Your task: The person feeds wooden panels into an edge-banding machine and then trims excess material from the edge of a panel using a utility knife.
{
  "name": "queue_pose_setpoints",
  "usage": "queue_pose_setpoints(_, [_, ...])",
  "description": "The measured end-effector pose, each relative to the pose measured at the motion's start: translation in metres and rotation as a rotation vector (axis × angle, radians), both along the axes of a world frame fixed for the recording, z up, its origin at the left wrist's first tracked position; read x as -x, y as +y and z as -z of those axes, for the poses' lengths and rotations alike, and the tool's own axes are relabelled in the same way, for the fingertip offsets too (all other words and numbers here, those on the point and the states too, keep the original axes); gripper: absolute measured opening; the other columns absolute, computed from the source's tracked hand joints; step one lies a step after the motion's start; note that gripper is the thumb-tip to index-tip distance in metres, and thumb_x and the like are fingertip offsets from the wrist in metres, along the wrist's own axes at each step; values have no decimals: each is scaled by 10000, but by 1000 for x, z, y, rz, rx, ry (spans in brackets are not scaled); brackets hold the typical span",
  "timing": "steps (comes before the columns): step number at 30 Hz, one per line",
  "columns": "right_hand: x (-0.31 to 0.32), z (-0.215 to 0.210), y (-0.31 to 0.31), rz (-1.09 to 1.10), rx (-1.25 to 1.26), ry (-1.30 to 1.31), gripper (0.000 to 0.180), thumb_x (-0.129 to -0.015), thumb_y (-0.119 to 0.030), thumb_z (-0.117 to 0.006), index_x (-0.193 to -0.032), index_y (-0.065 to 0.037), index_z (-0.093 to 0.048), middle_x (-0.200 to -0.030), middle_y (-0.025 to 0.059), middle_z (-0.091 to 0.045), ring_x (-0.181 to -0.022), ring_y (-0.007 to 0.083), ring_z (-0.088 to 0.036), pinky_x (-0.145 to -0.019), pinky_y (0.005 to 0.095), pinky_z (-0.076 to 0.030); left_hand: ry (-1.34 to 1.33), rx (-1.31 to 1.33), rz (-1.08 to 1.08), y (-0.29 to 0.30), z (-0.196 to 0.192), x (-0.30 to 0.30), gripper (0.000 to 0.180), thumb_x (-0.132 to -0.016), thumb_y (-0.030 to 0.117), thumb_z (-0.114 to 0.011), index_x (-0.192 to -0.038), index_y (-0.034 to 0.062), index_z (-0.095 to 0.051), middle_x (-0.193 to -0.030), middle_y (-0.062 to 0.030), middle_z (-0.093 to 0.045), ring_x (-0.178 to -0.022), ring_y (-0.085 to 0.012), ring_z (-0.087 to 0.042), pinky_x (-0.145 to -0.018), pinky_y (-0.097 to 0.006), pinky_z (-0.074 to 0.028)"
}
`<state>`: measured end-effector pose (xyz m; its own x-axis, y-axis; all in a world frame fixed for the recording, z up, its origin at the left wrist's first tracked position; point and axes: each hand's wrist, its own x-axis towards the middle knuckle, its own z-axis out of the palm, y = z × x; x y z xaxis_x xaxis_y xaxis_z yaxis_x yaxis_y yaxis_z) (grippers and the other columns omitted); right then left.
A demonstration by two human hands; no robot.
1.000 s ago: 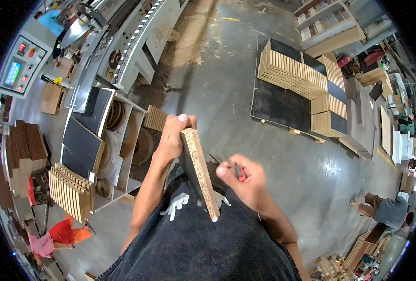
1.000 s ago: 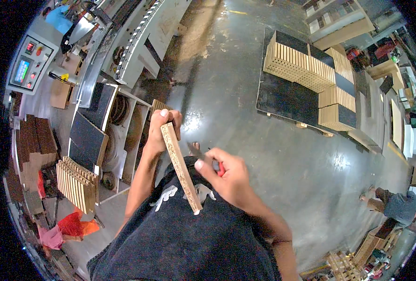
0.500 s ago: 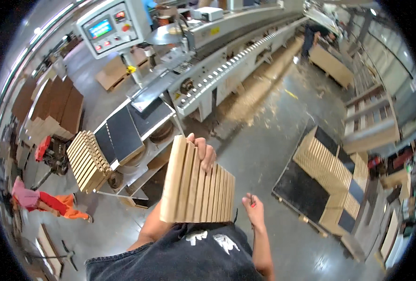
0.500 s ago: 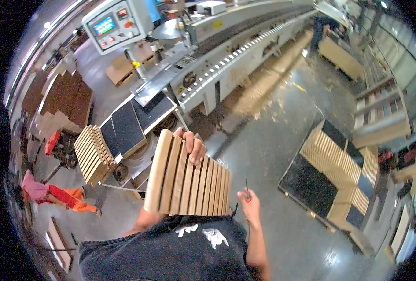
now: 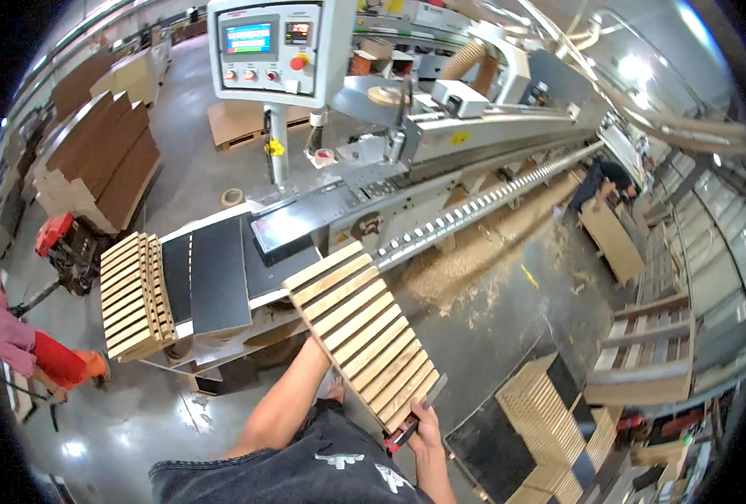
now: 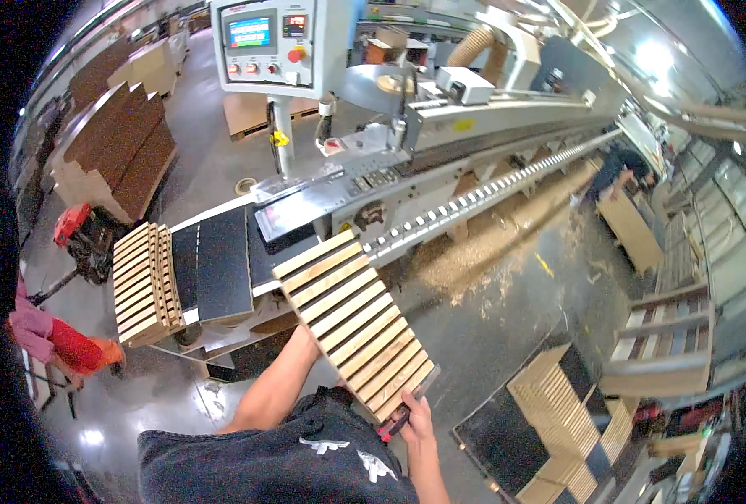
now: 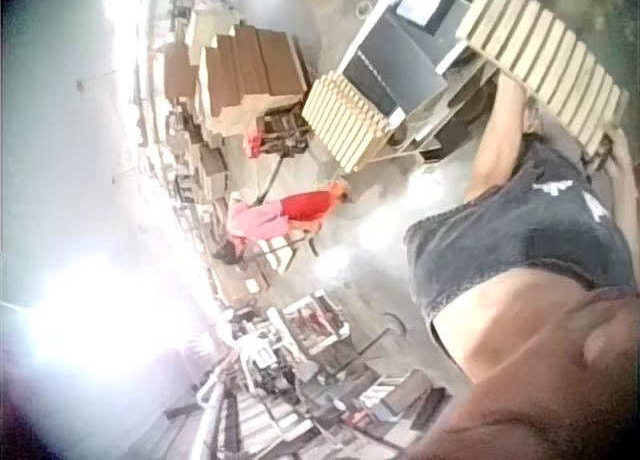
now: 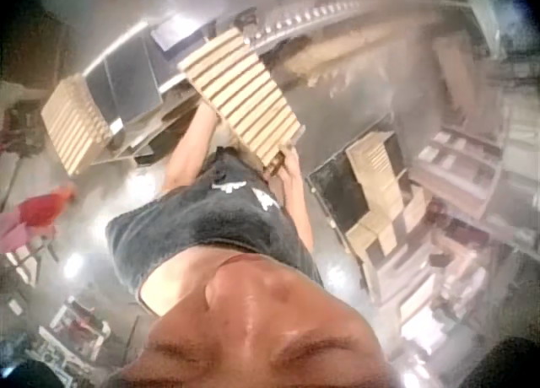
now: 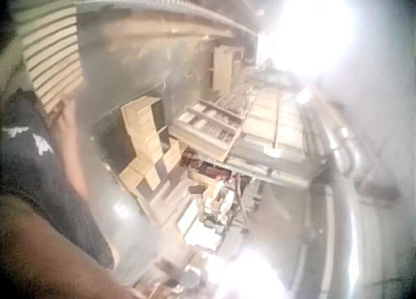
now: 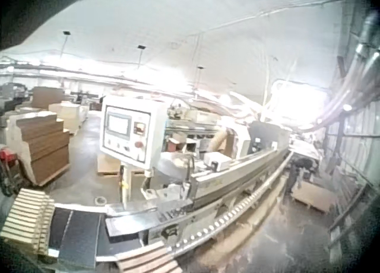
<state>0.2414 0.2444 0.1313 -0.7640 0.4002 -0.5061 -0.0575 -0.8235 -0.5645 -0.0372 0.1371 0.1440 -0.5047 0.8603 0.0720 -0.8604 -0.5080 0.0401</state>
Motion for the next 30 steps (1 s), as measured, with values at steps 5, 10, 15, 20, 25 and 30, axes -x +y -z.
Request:
queue_pose_setpoints(5, [106,4,50,-5,-238,-113,364,-936,-122,-653,-1261,-123,-487,-888,-9,-588,-586,88,-510,-445,229,-382,-112,341,-344,11,4,46,882,-952,716,-216,-1466,18,-380,-1498,-169,-418,-1371,-345,-386,-1153,-465,-275])
queue_pose_setpoints(10, [185,24,71,-133,-335,-214,479,-945,-113,-633,-1372,-148,-418,-895,-9,-571,-652,89,-521,-477,245,-419,-43,722,-549,43,43,127,412,-999,251,-526,-1338,32,-444,-1296,-152,-560,-1222,-327,-535,-1015,-502,-455])
queue_pose_setpoints(15, [244,24,84,-190,-653,-193,671,-961,-122,-607,-1524,-105,-241,-922,18,-609,-725,105,-614,-489,238,-436,-42,829,-597,69,56,187,364,-955,101,-567,-1290,16,-452,-1216,-167,-587,-1102,-326,-603,-922,-488,-527])
queue_pose_setpoints(20, [289,28,88,-4,-713,-100,834,-957,-90,-595,-1571,-97,-31,-887,33,-611,-676,128,-609,-513,264,-481,37,980,-633,93,67,210,357,-965,111,-570,-1291,21,-458,-1208,-156,-589,-1078,-294,-604,-903,-451,-522])
queue_pose_setpoints(25, [308,30,101,-145,-858,-169,842,-968,-81,-569,-1555,-61,35,-986,118,-632,-732,180,-646,-654,296,-550,137,1261,-715,112,89,216,524,-934,204,-668,-1324,-19,-398,-1290,-170,-537,-1138,-268,-523,-993,-394,-407])
queue_pose_setpoints(30, [309,17,110,-403,-928,-276,922,-988,-251,-578,-1506,50,123,-811,134,-641,-655,187,-662,-630,275,-516,53,1391,-736,119,82,223,520,-916,161,-683,-1299,-45,-399,-1276,-181,-539,-1142,-257,-511,-1009,-382,-383])
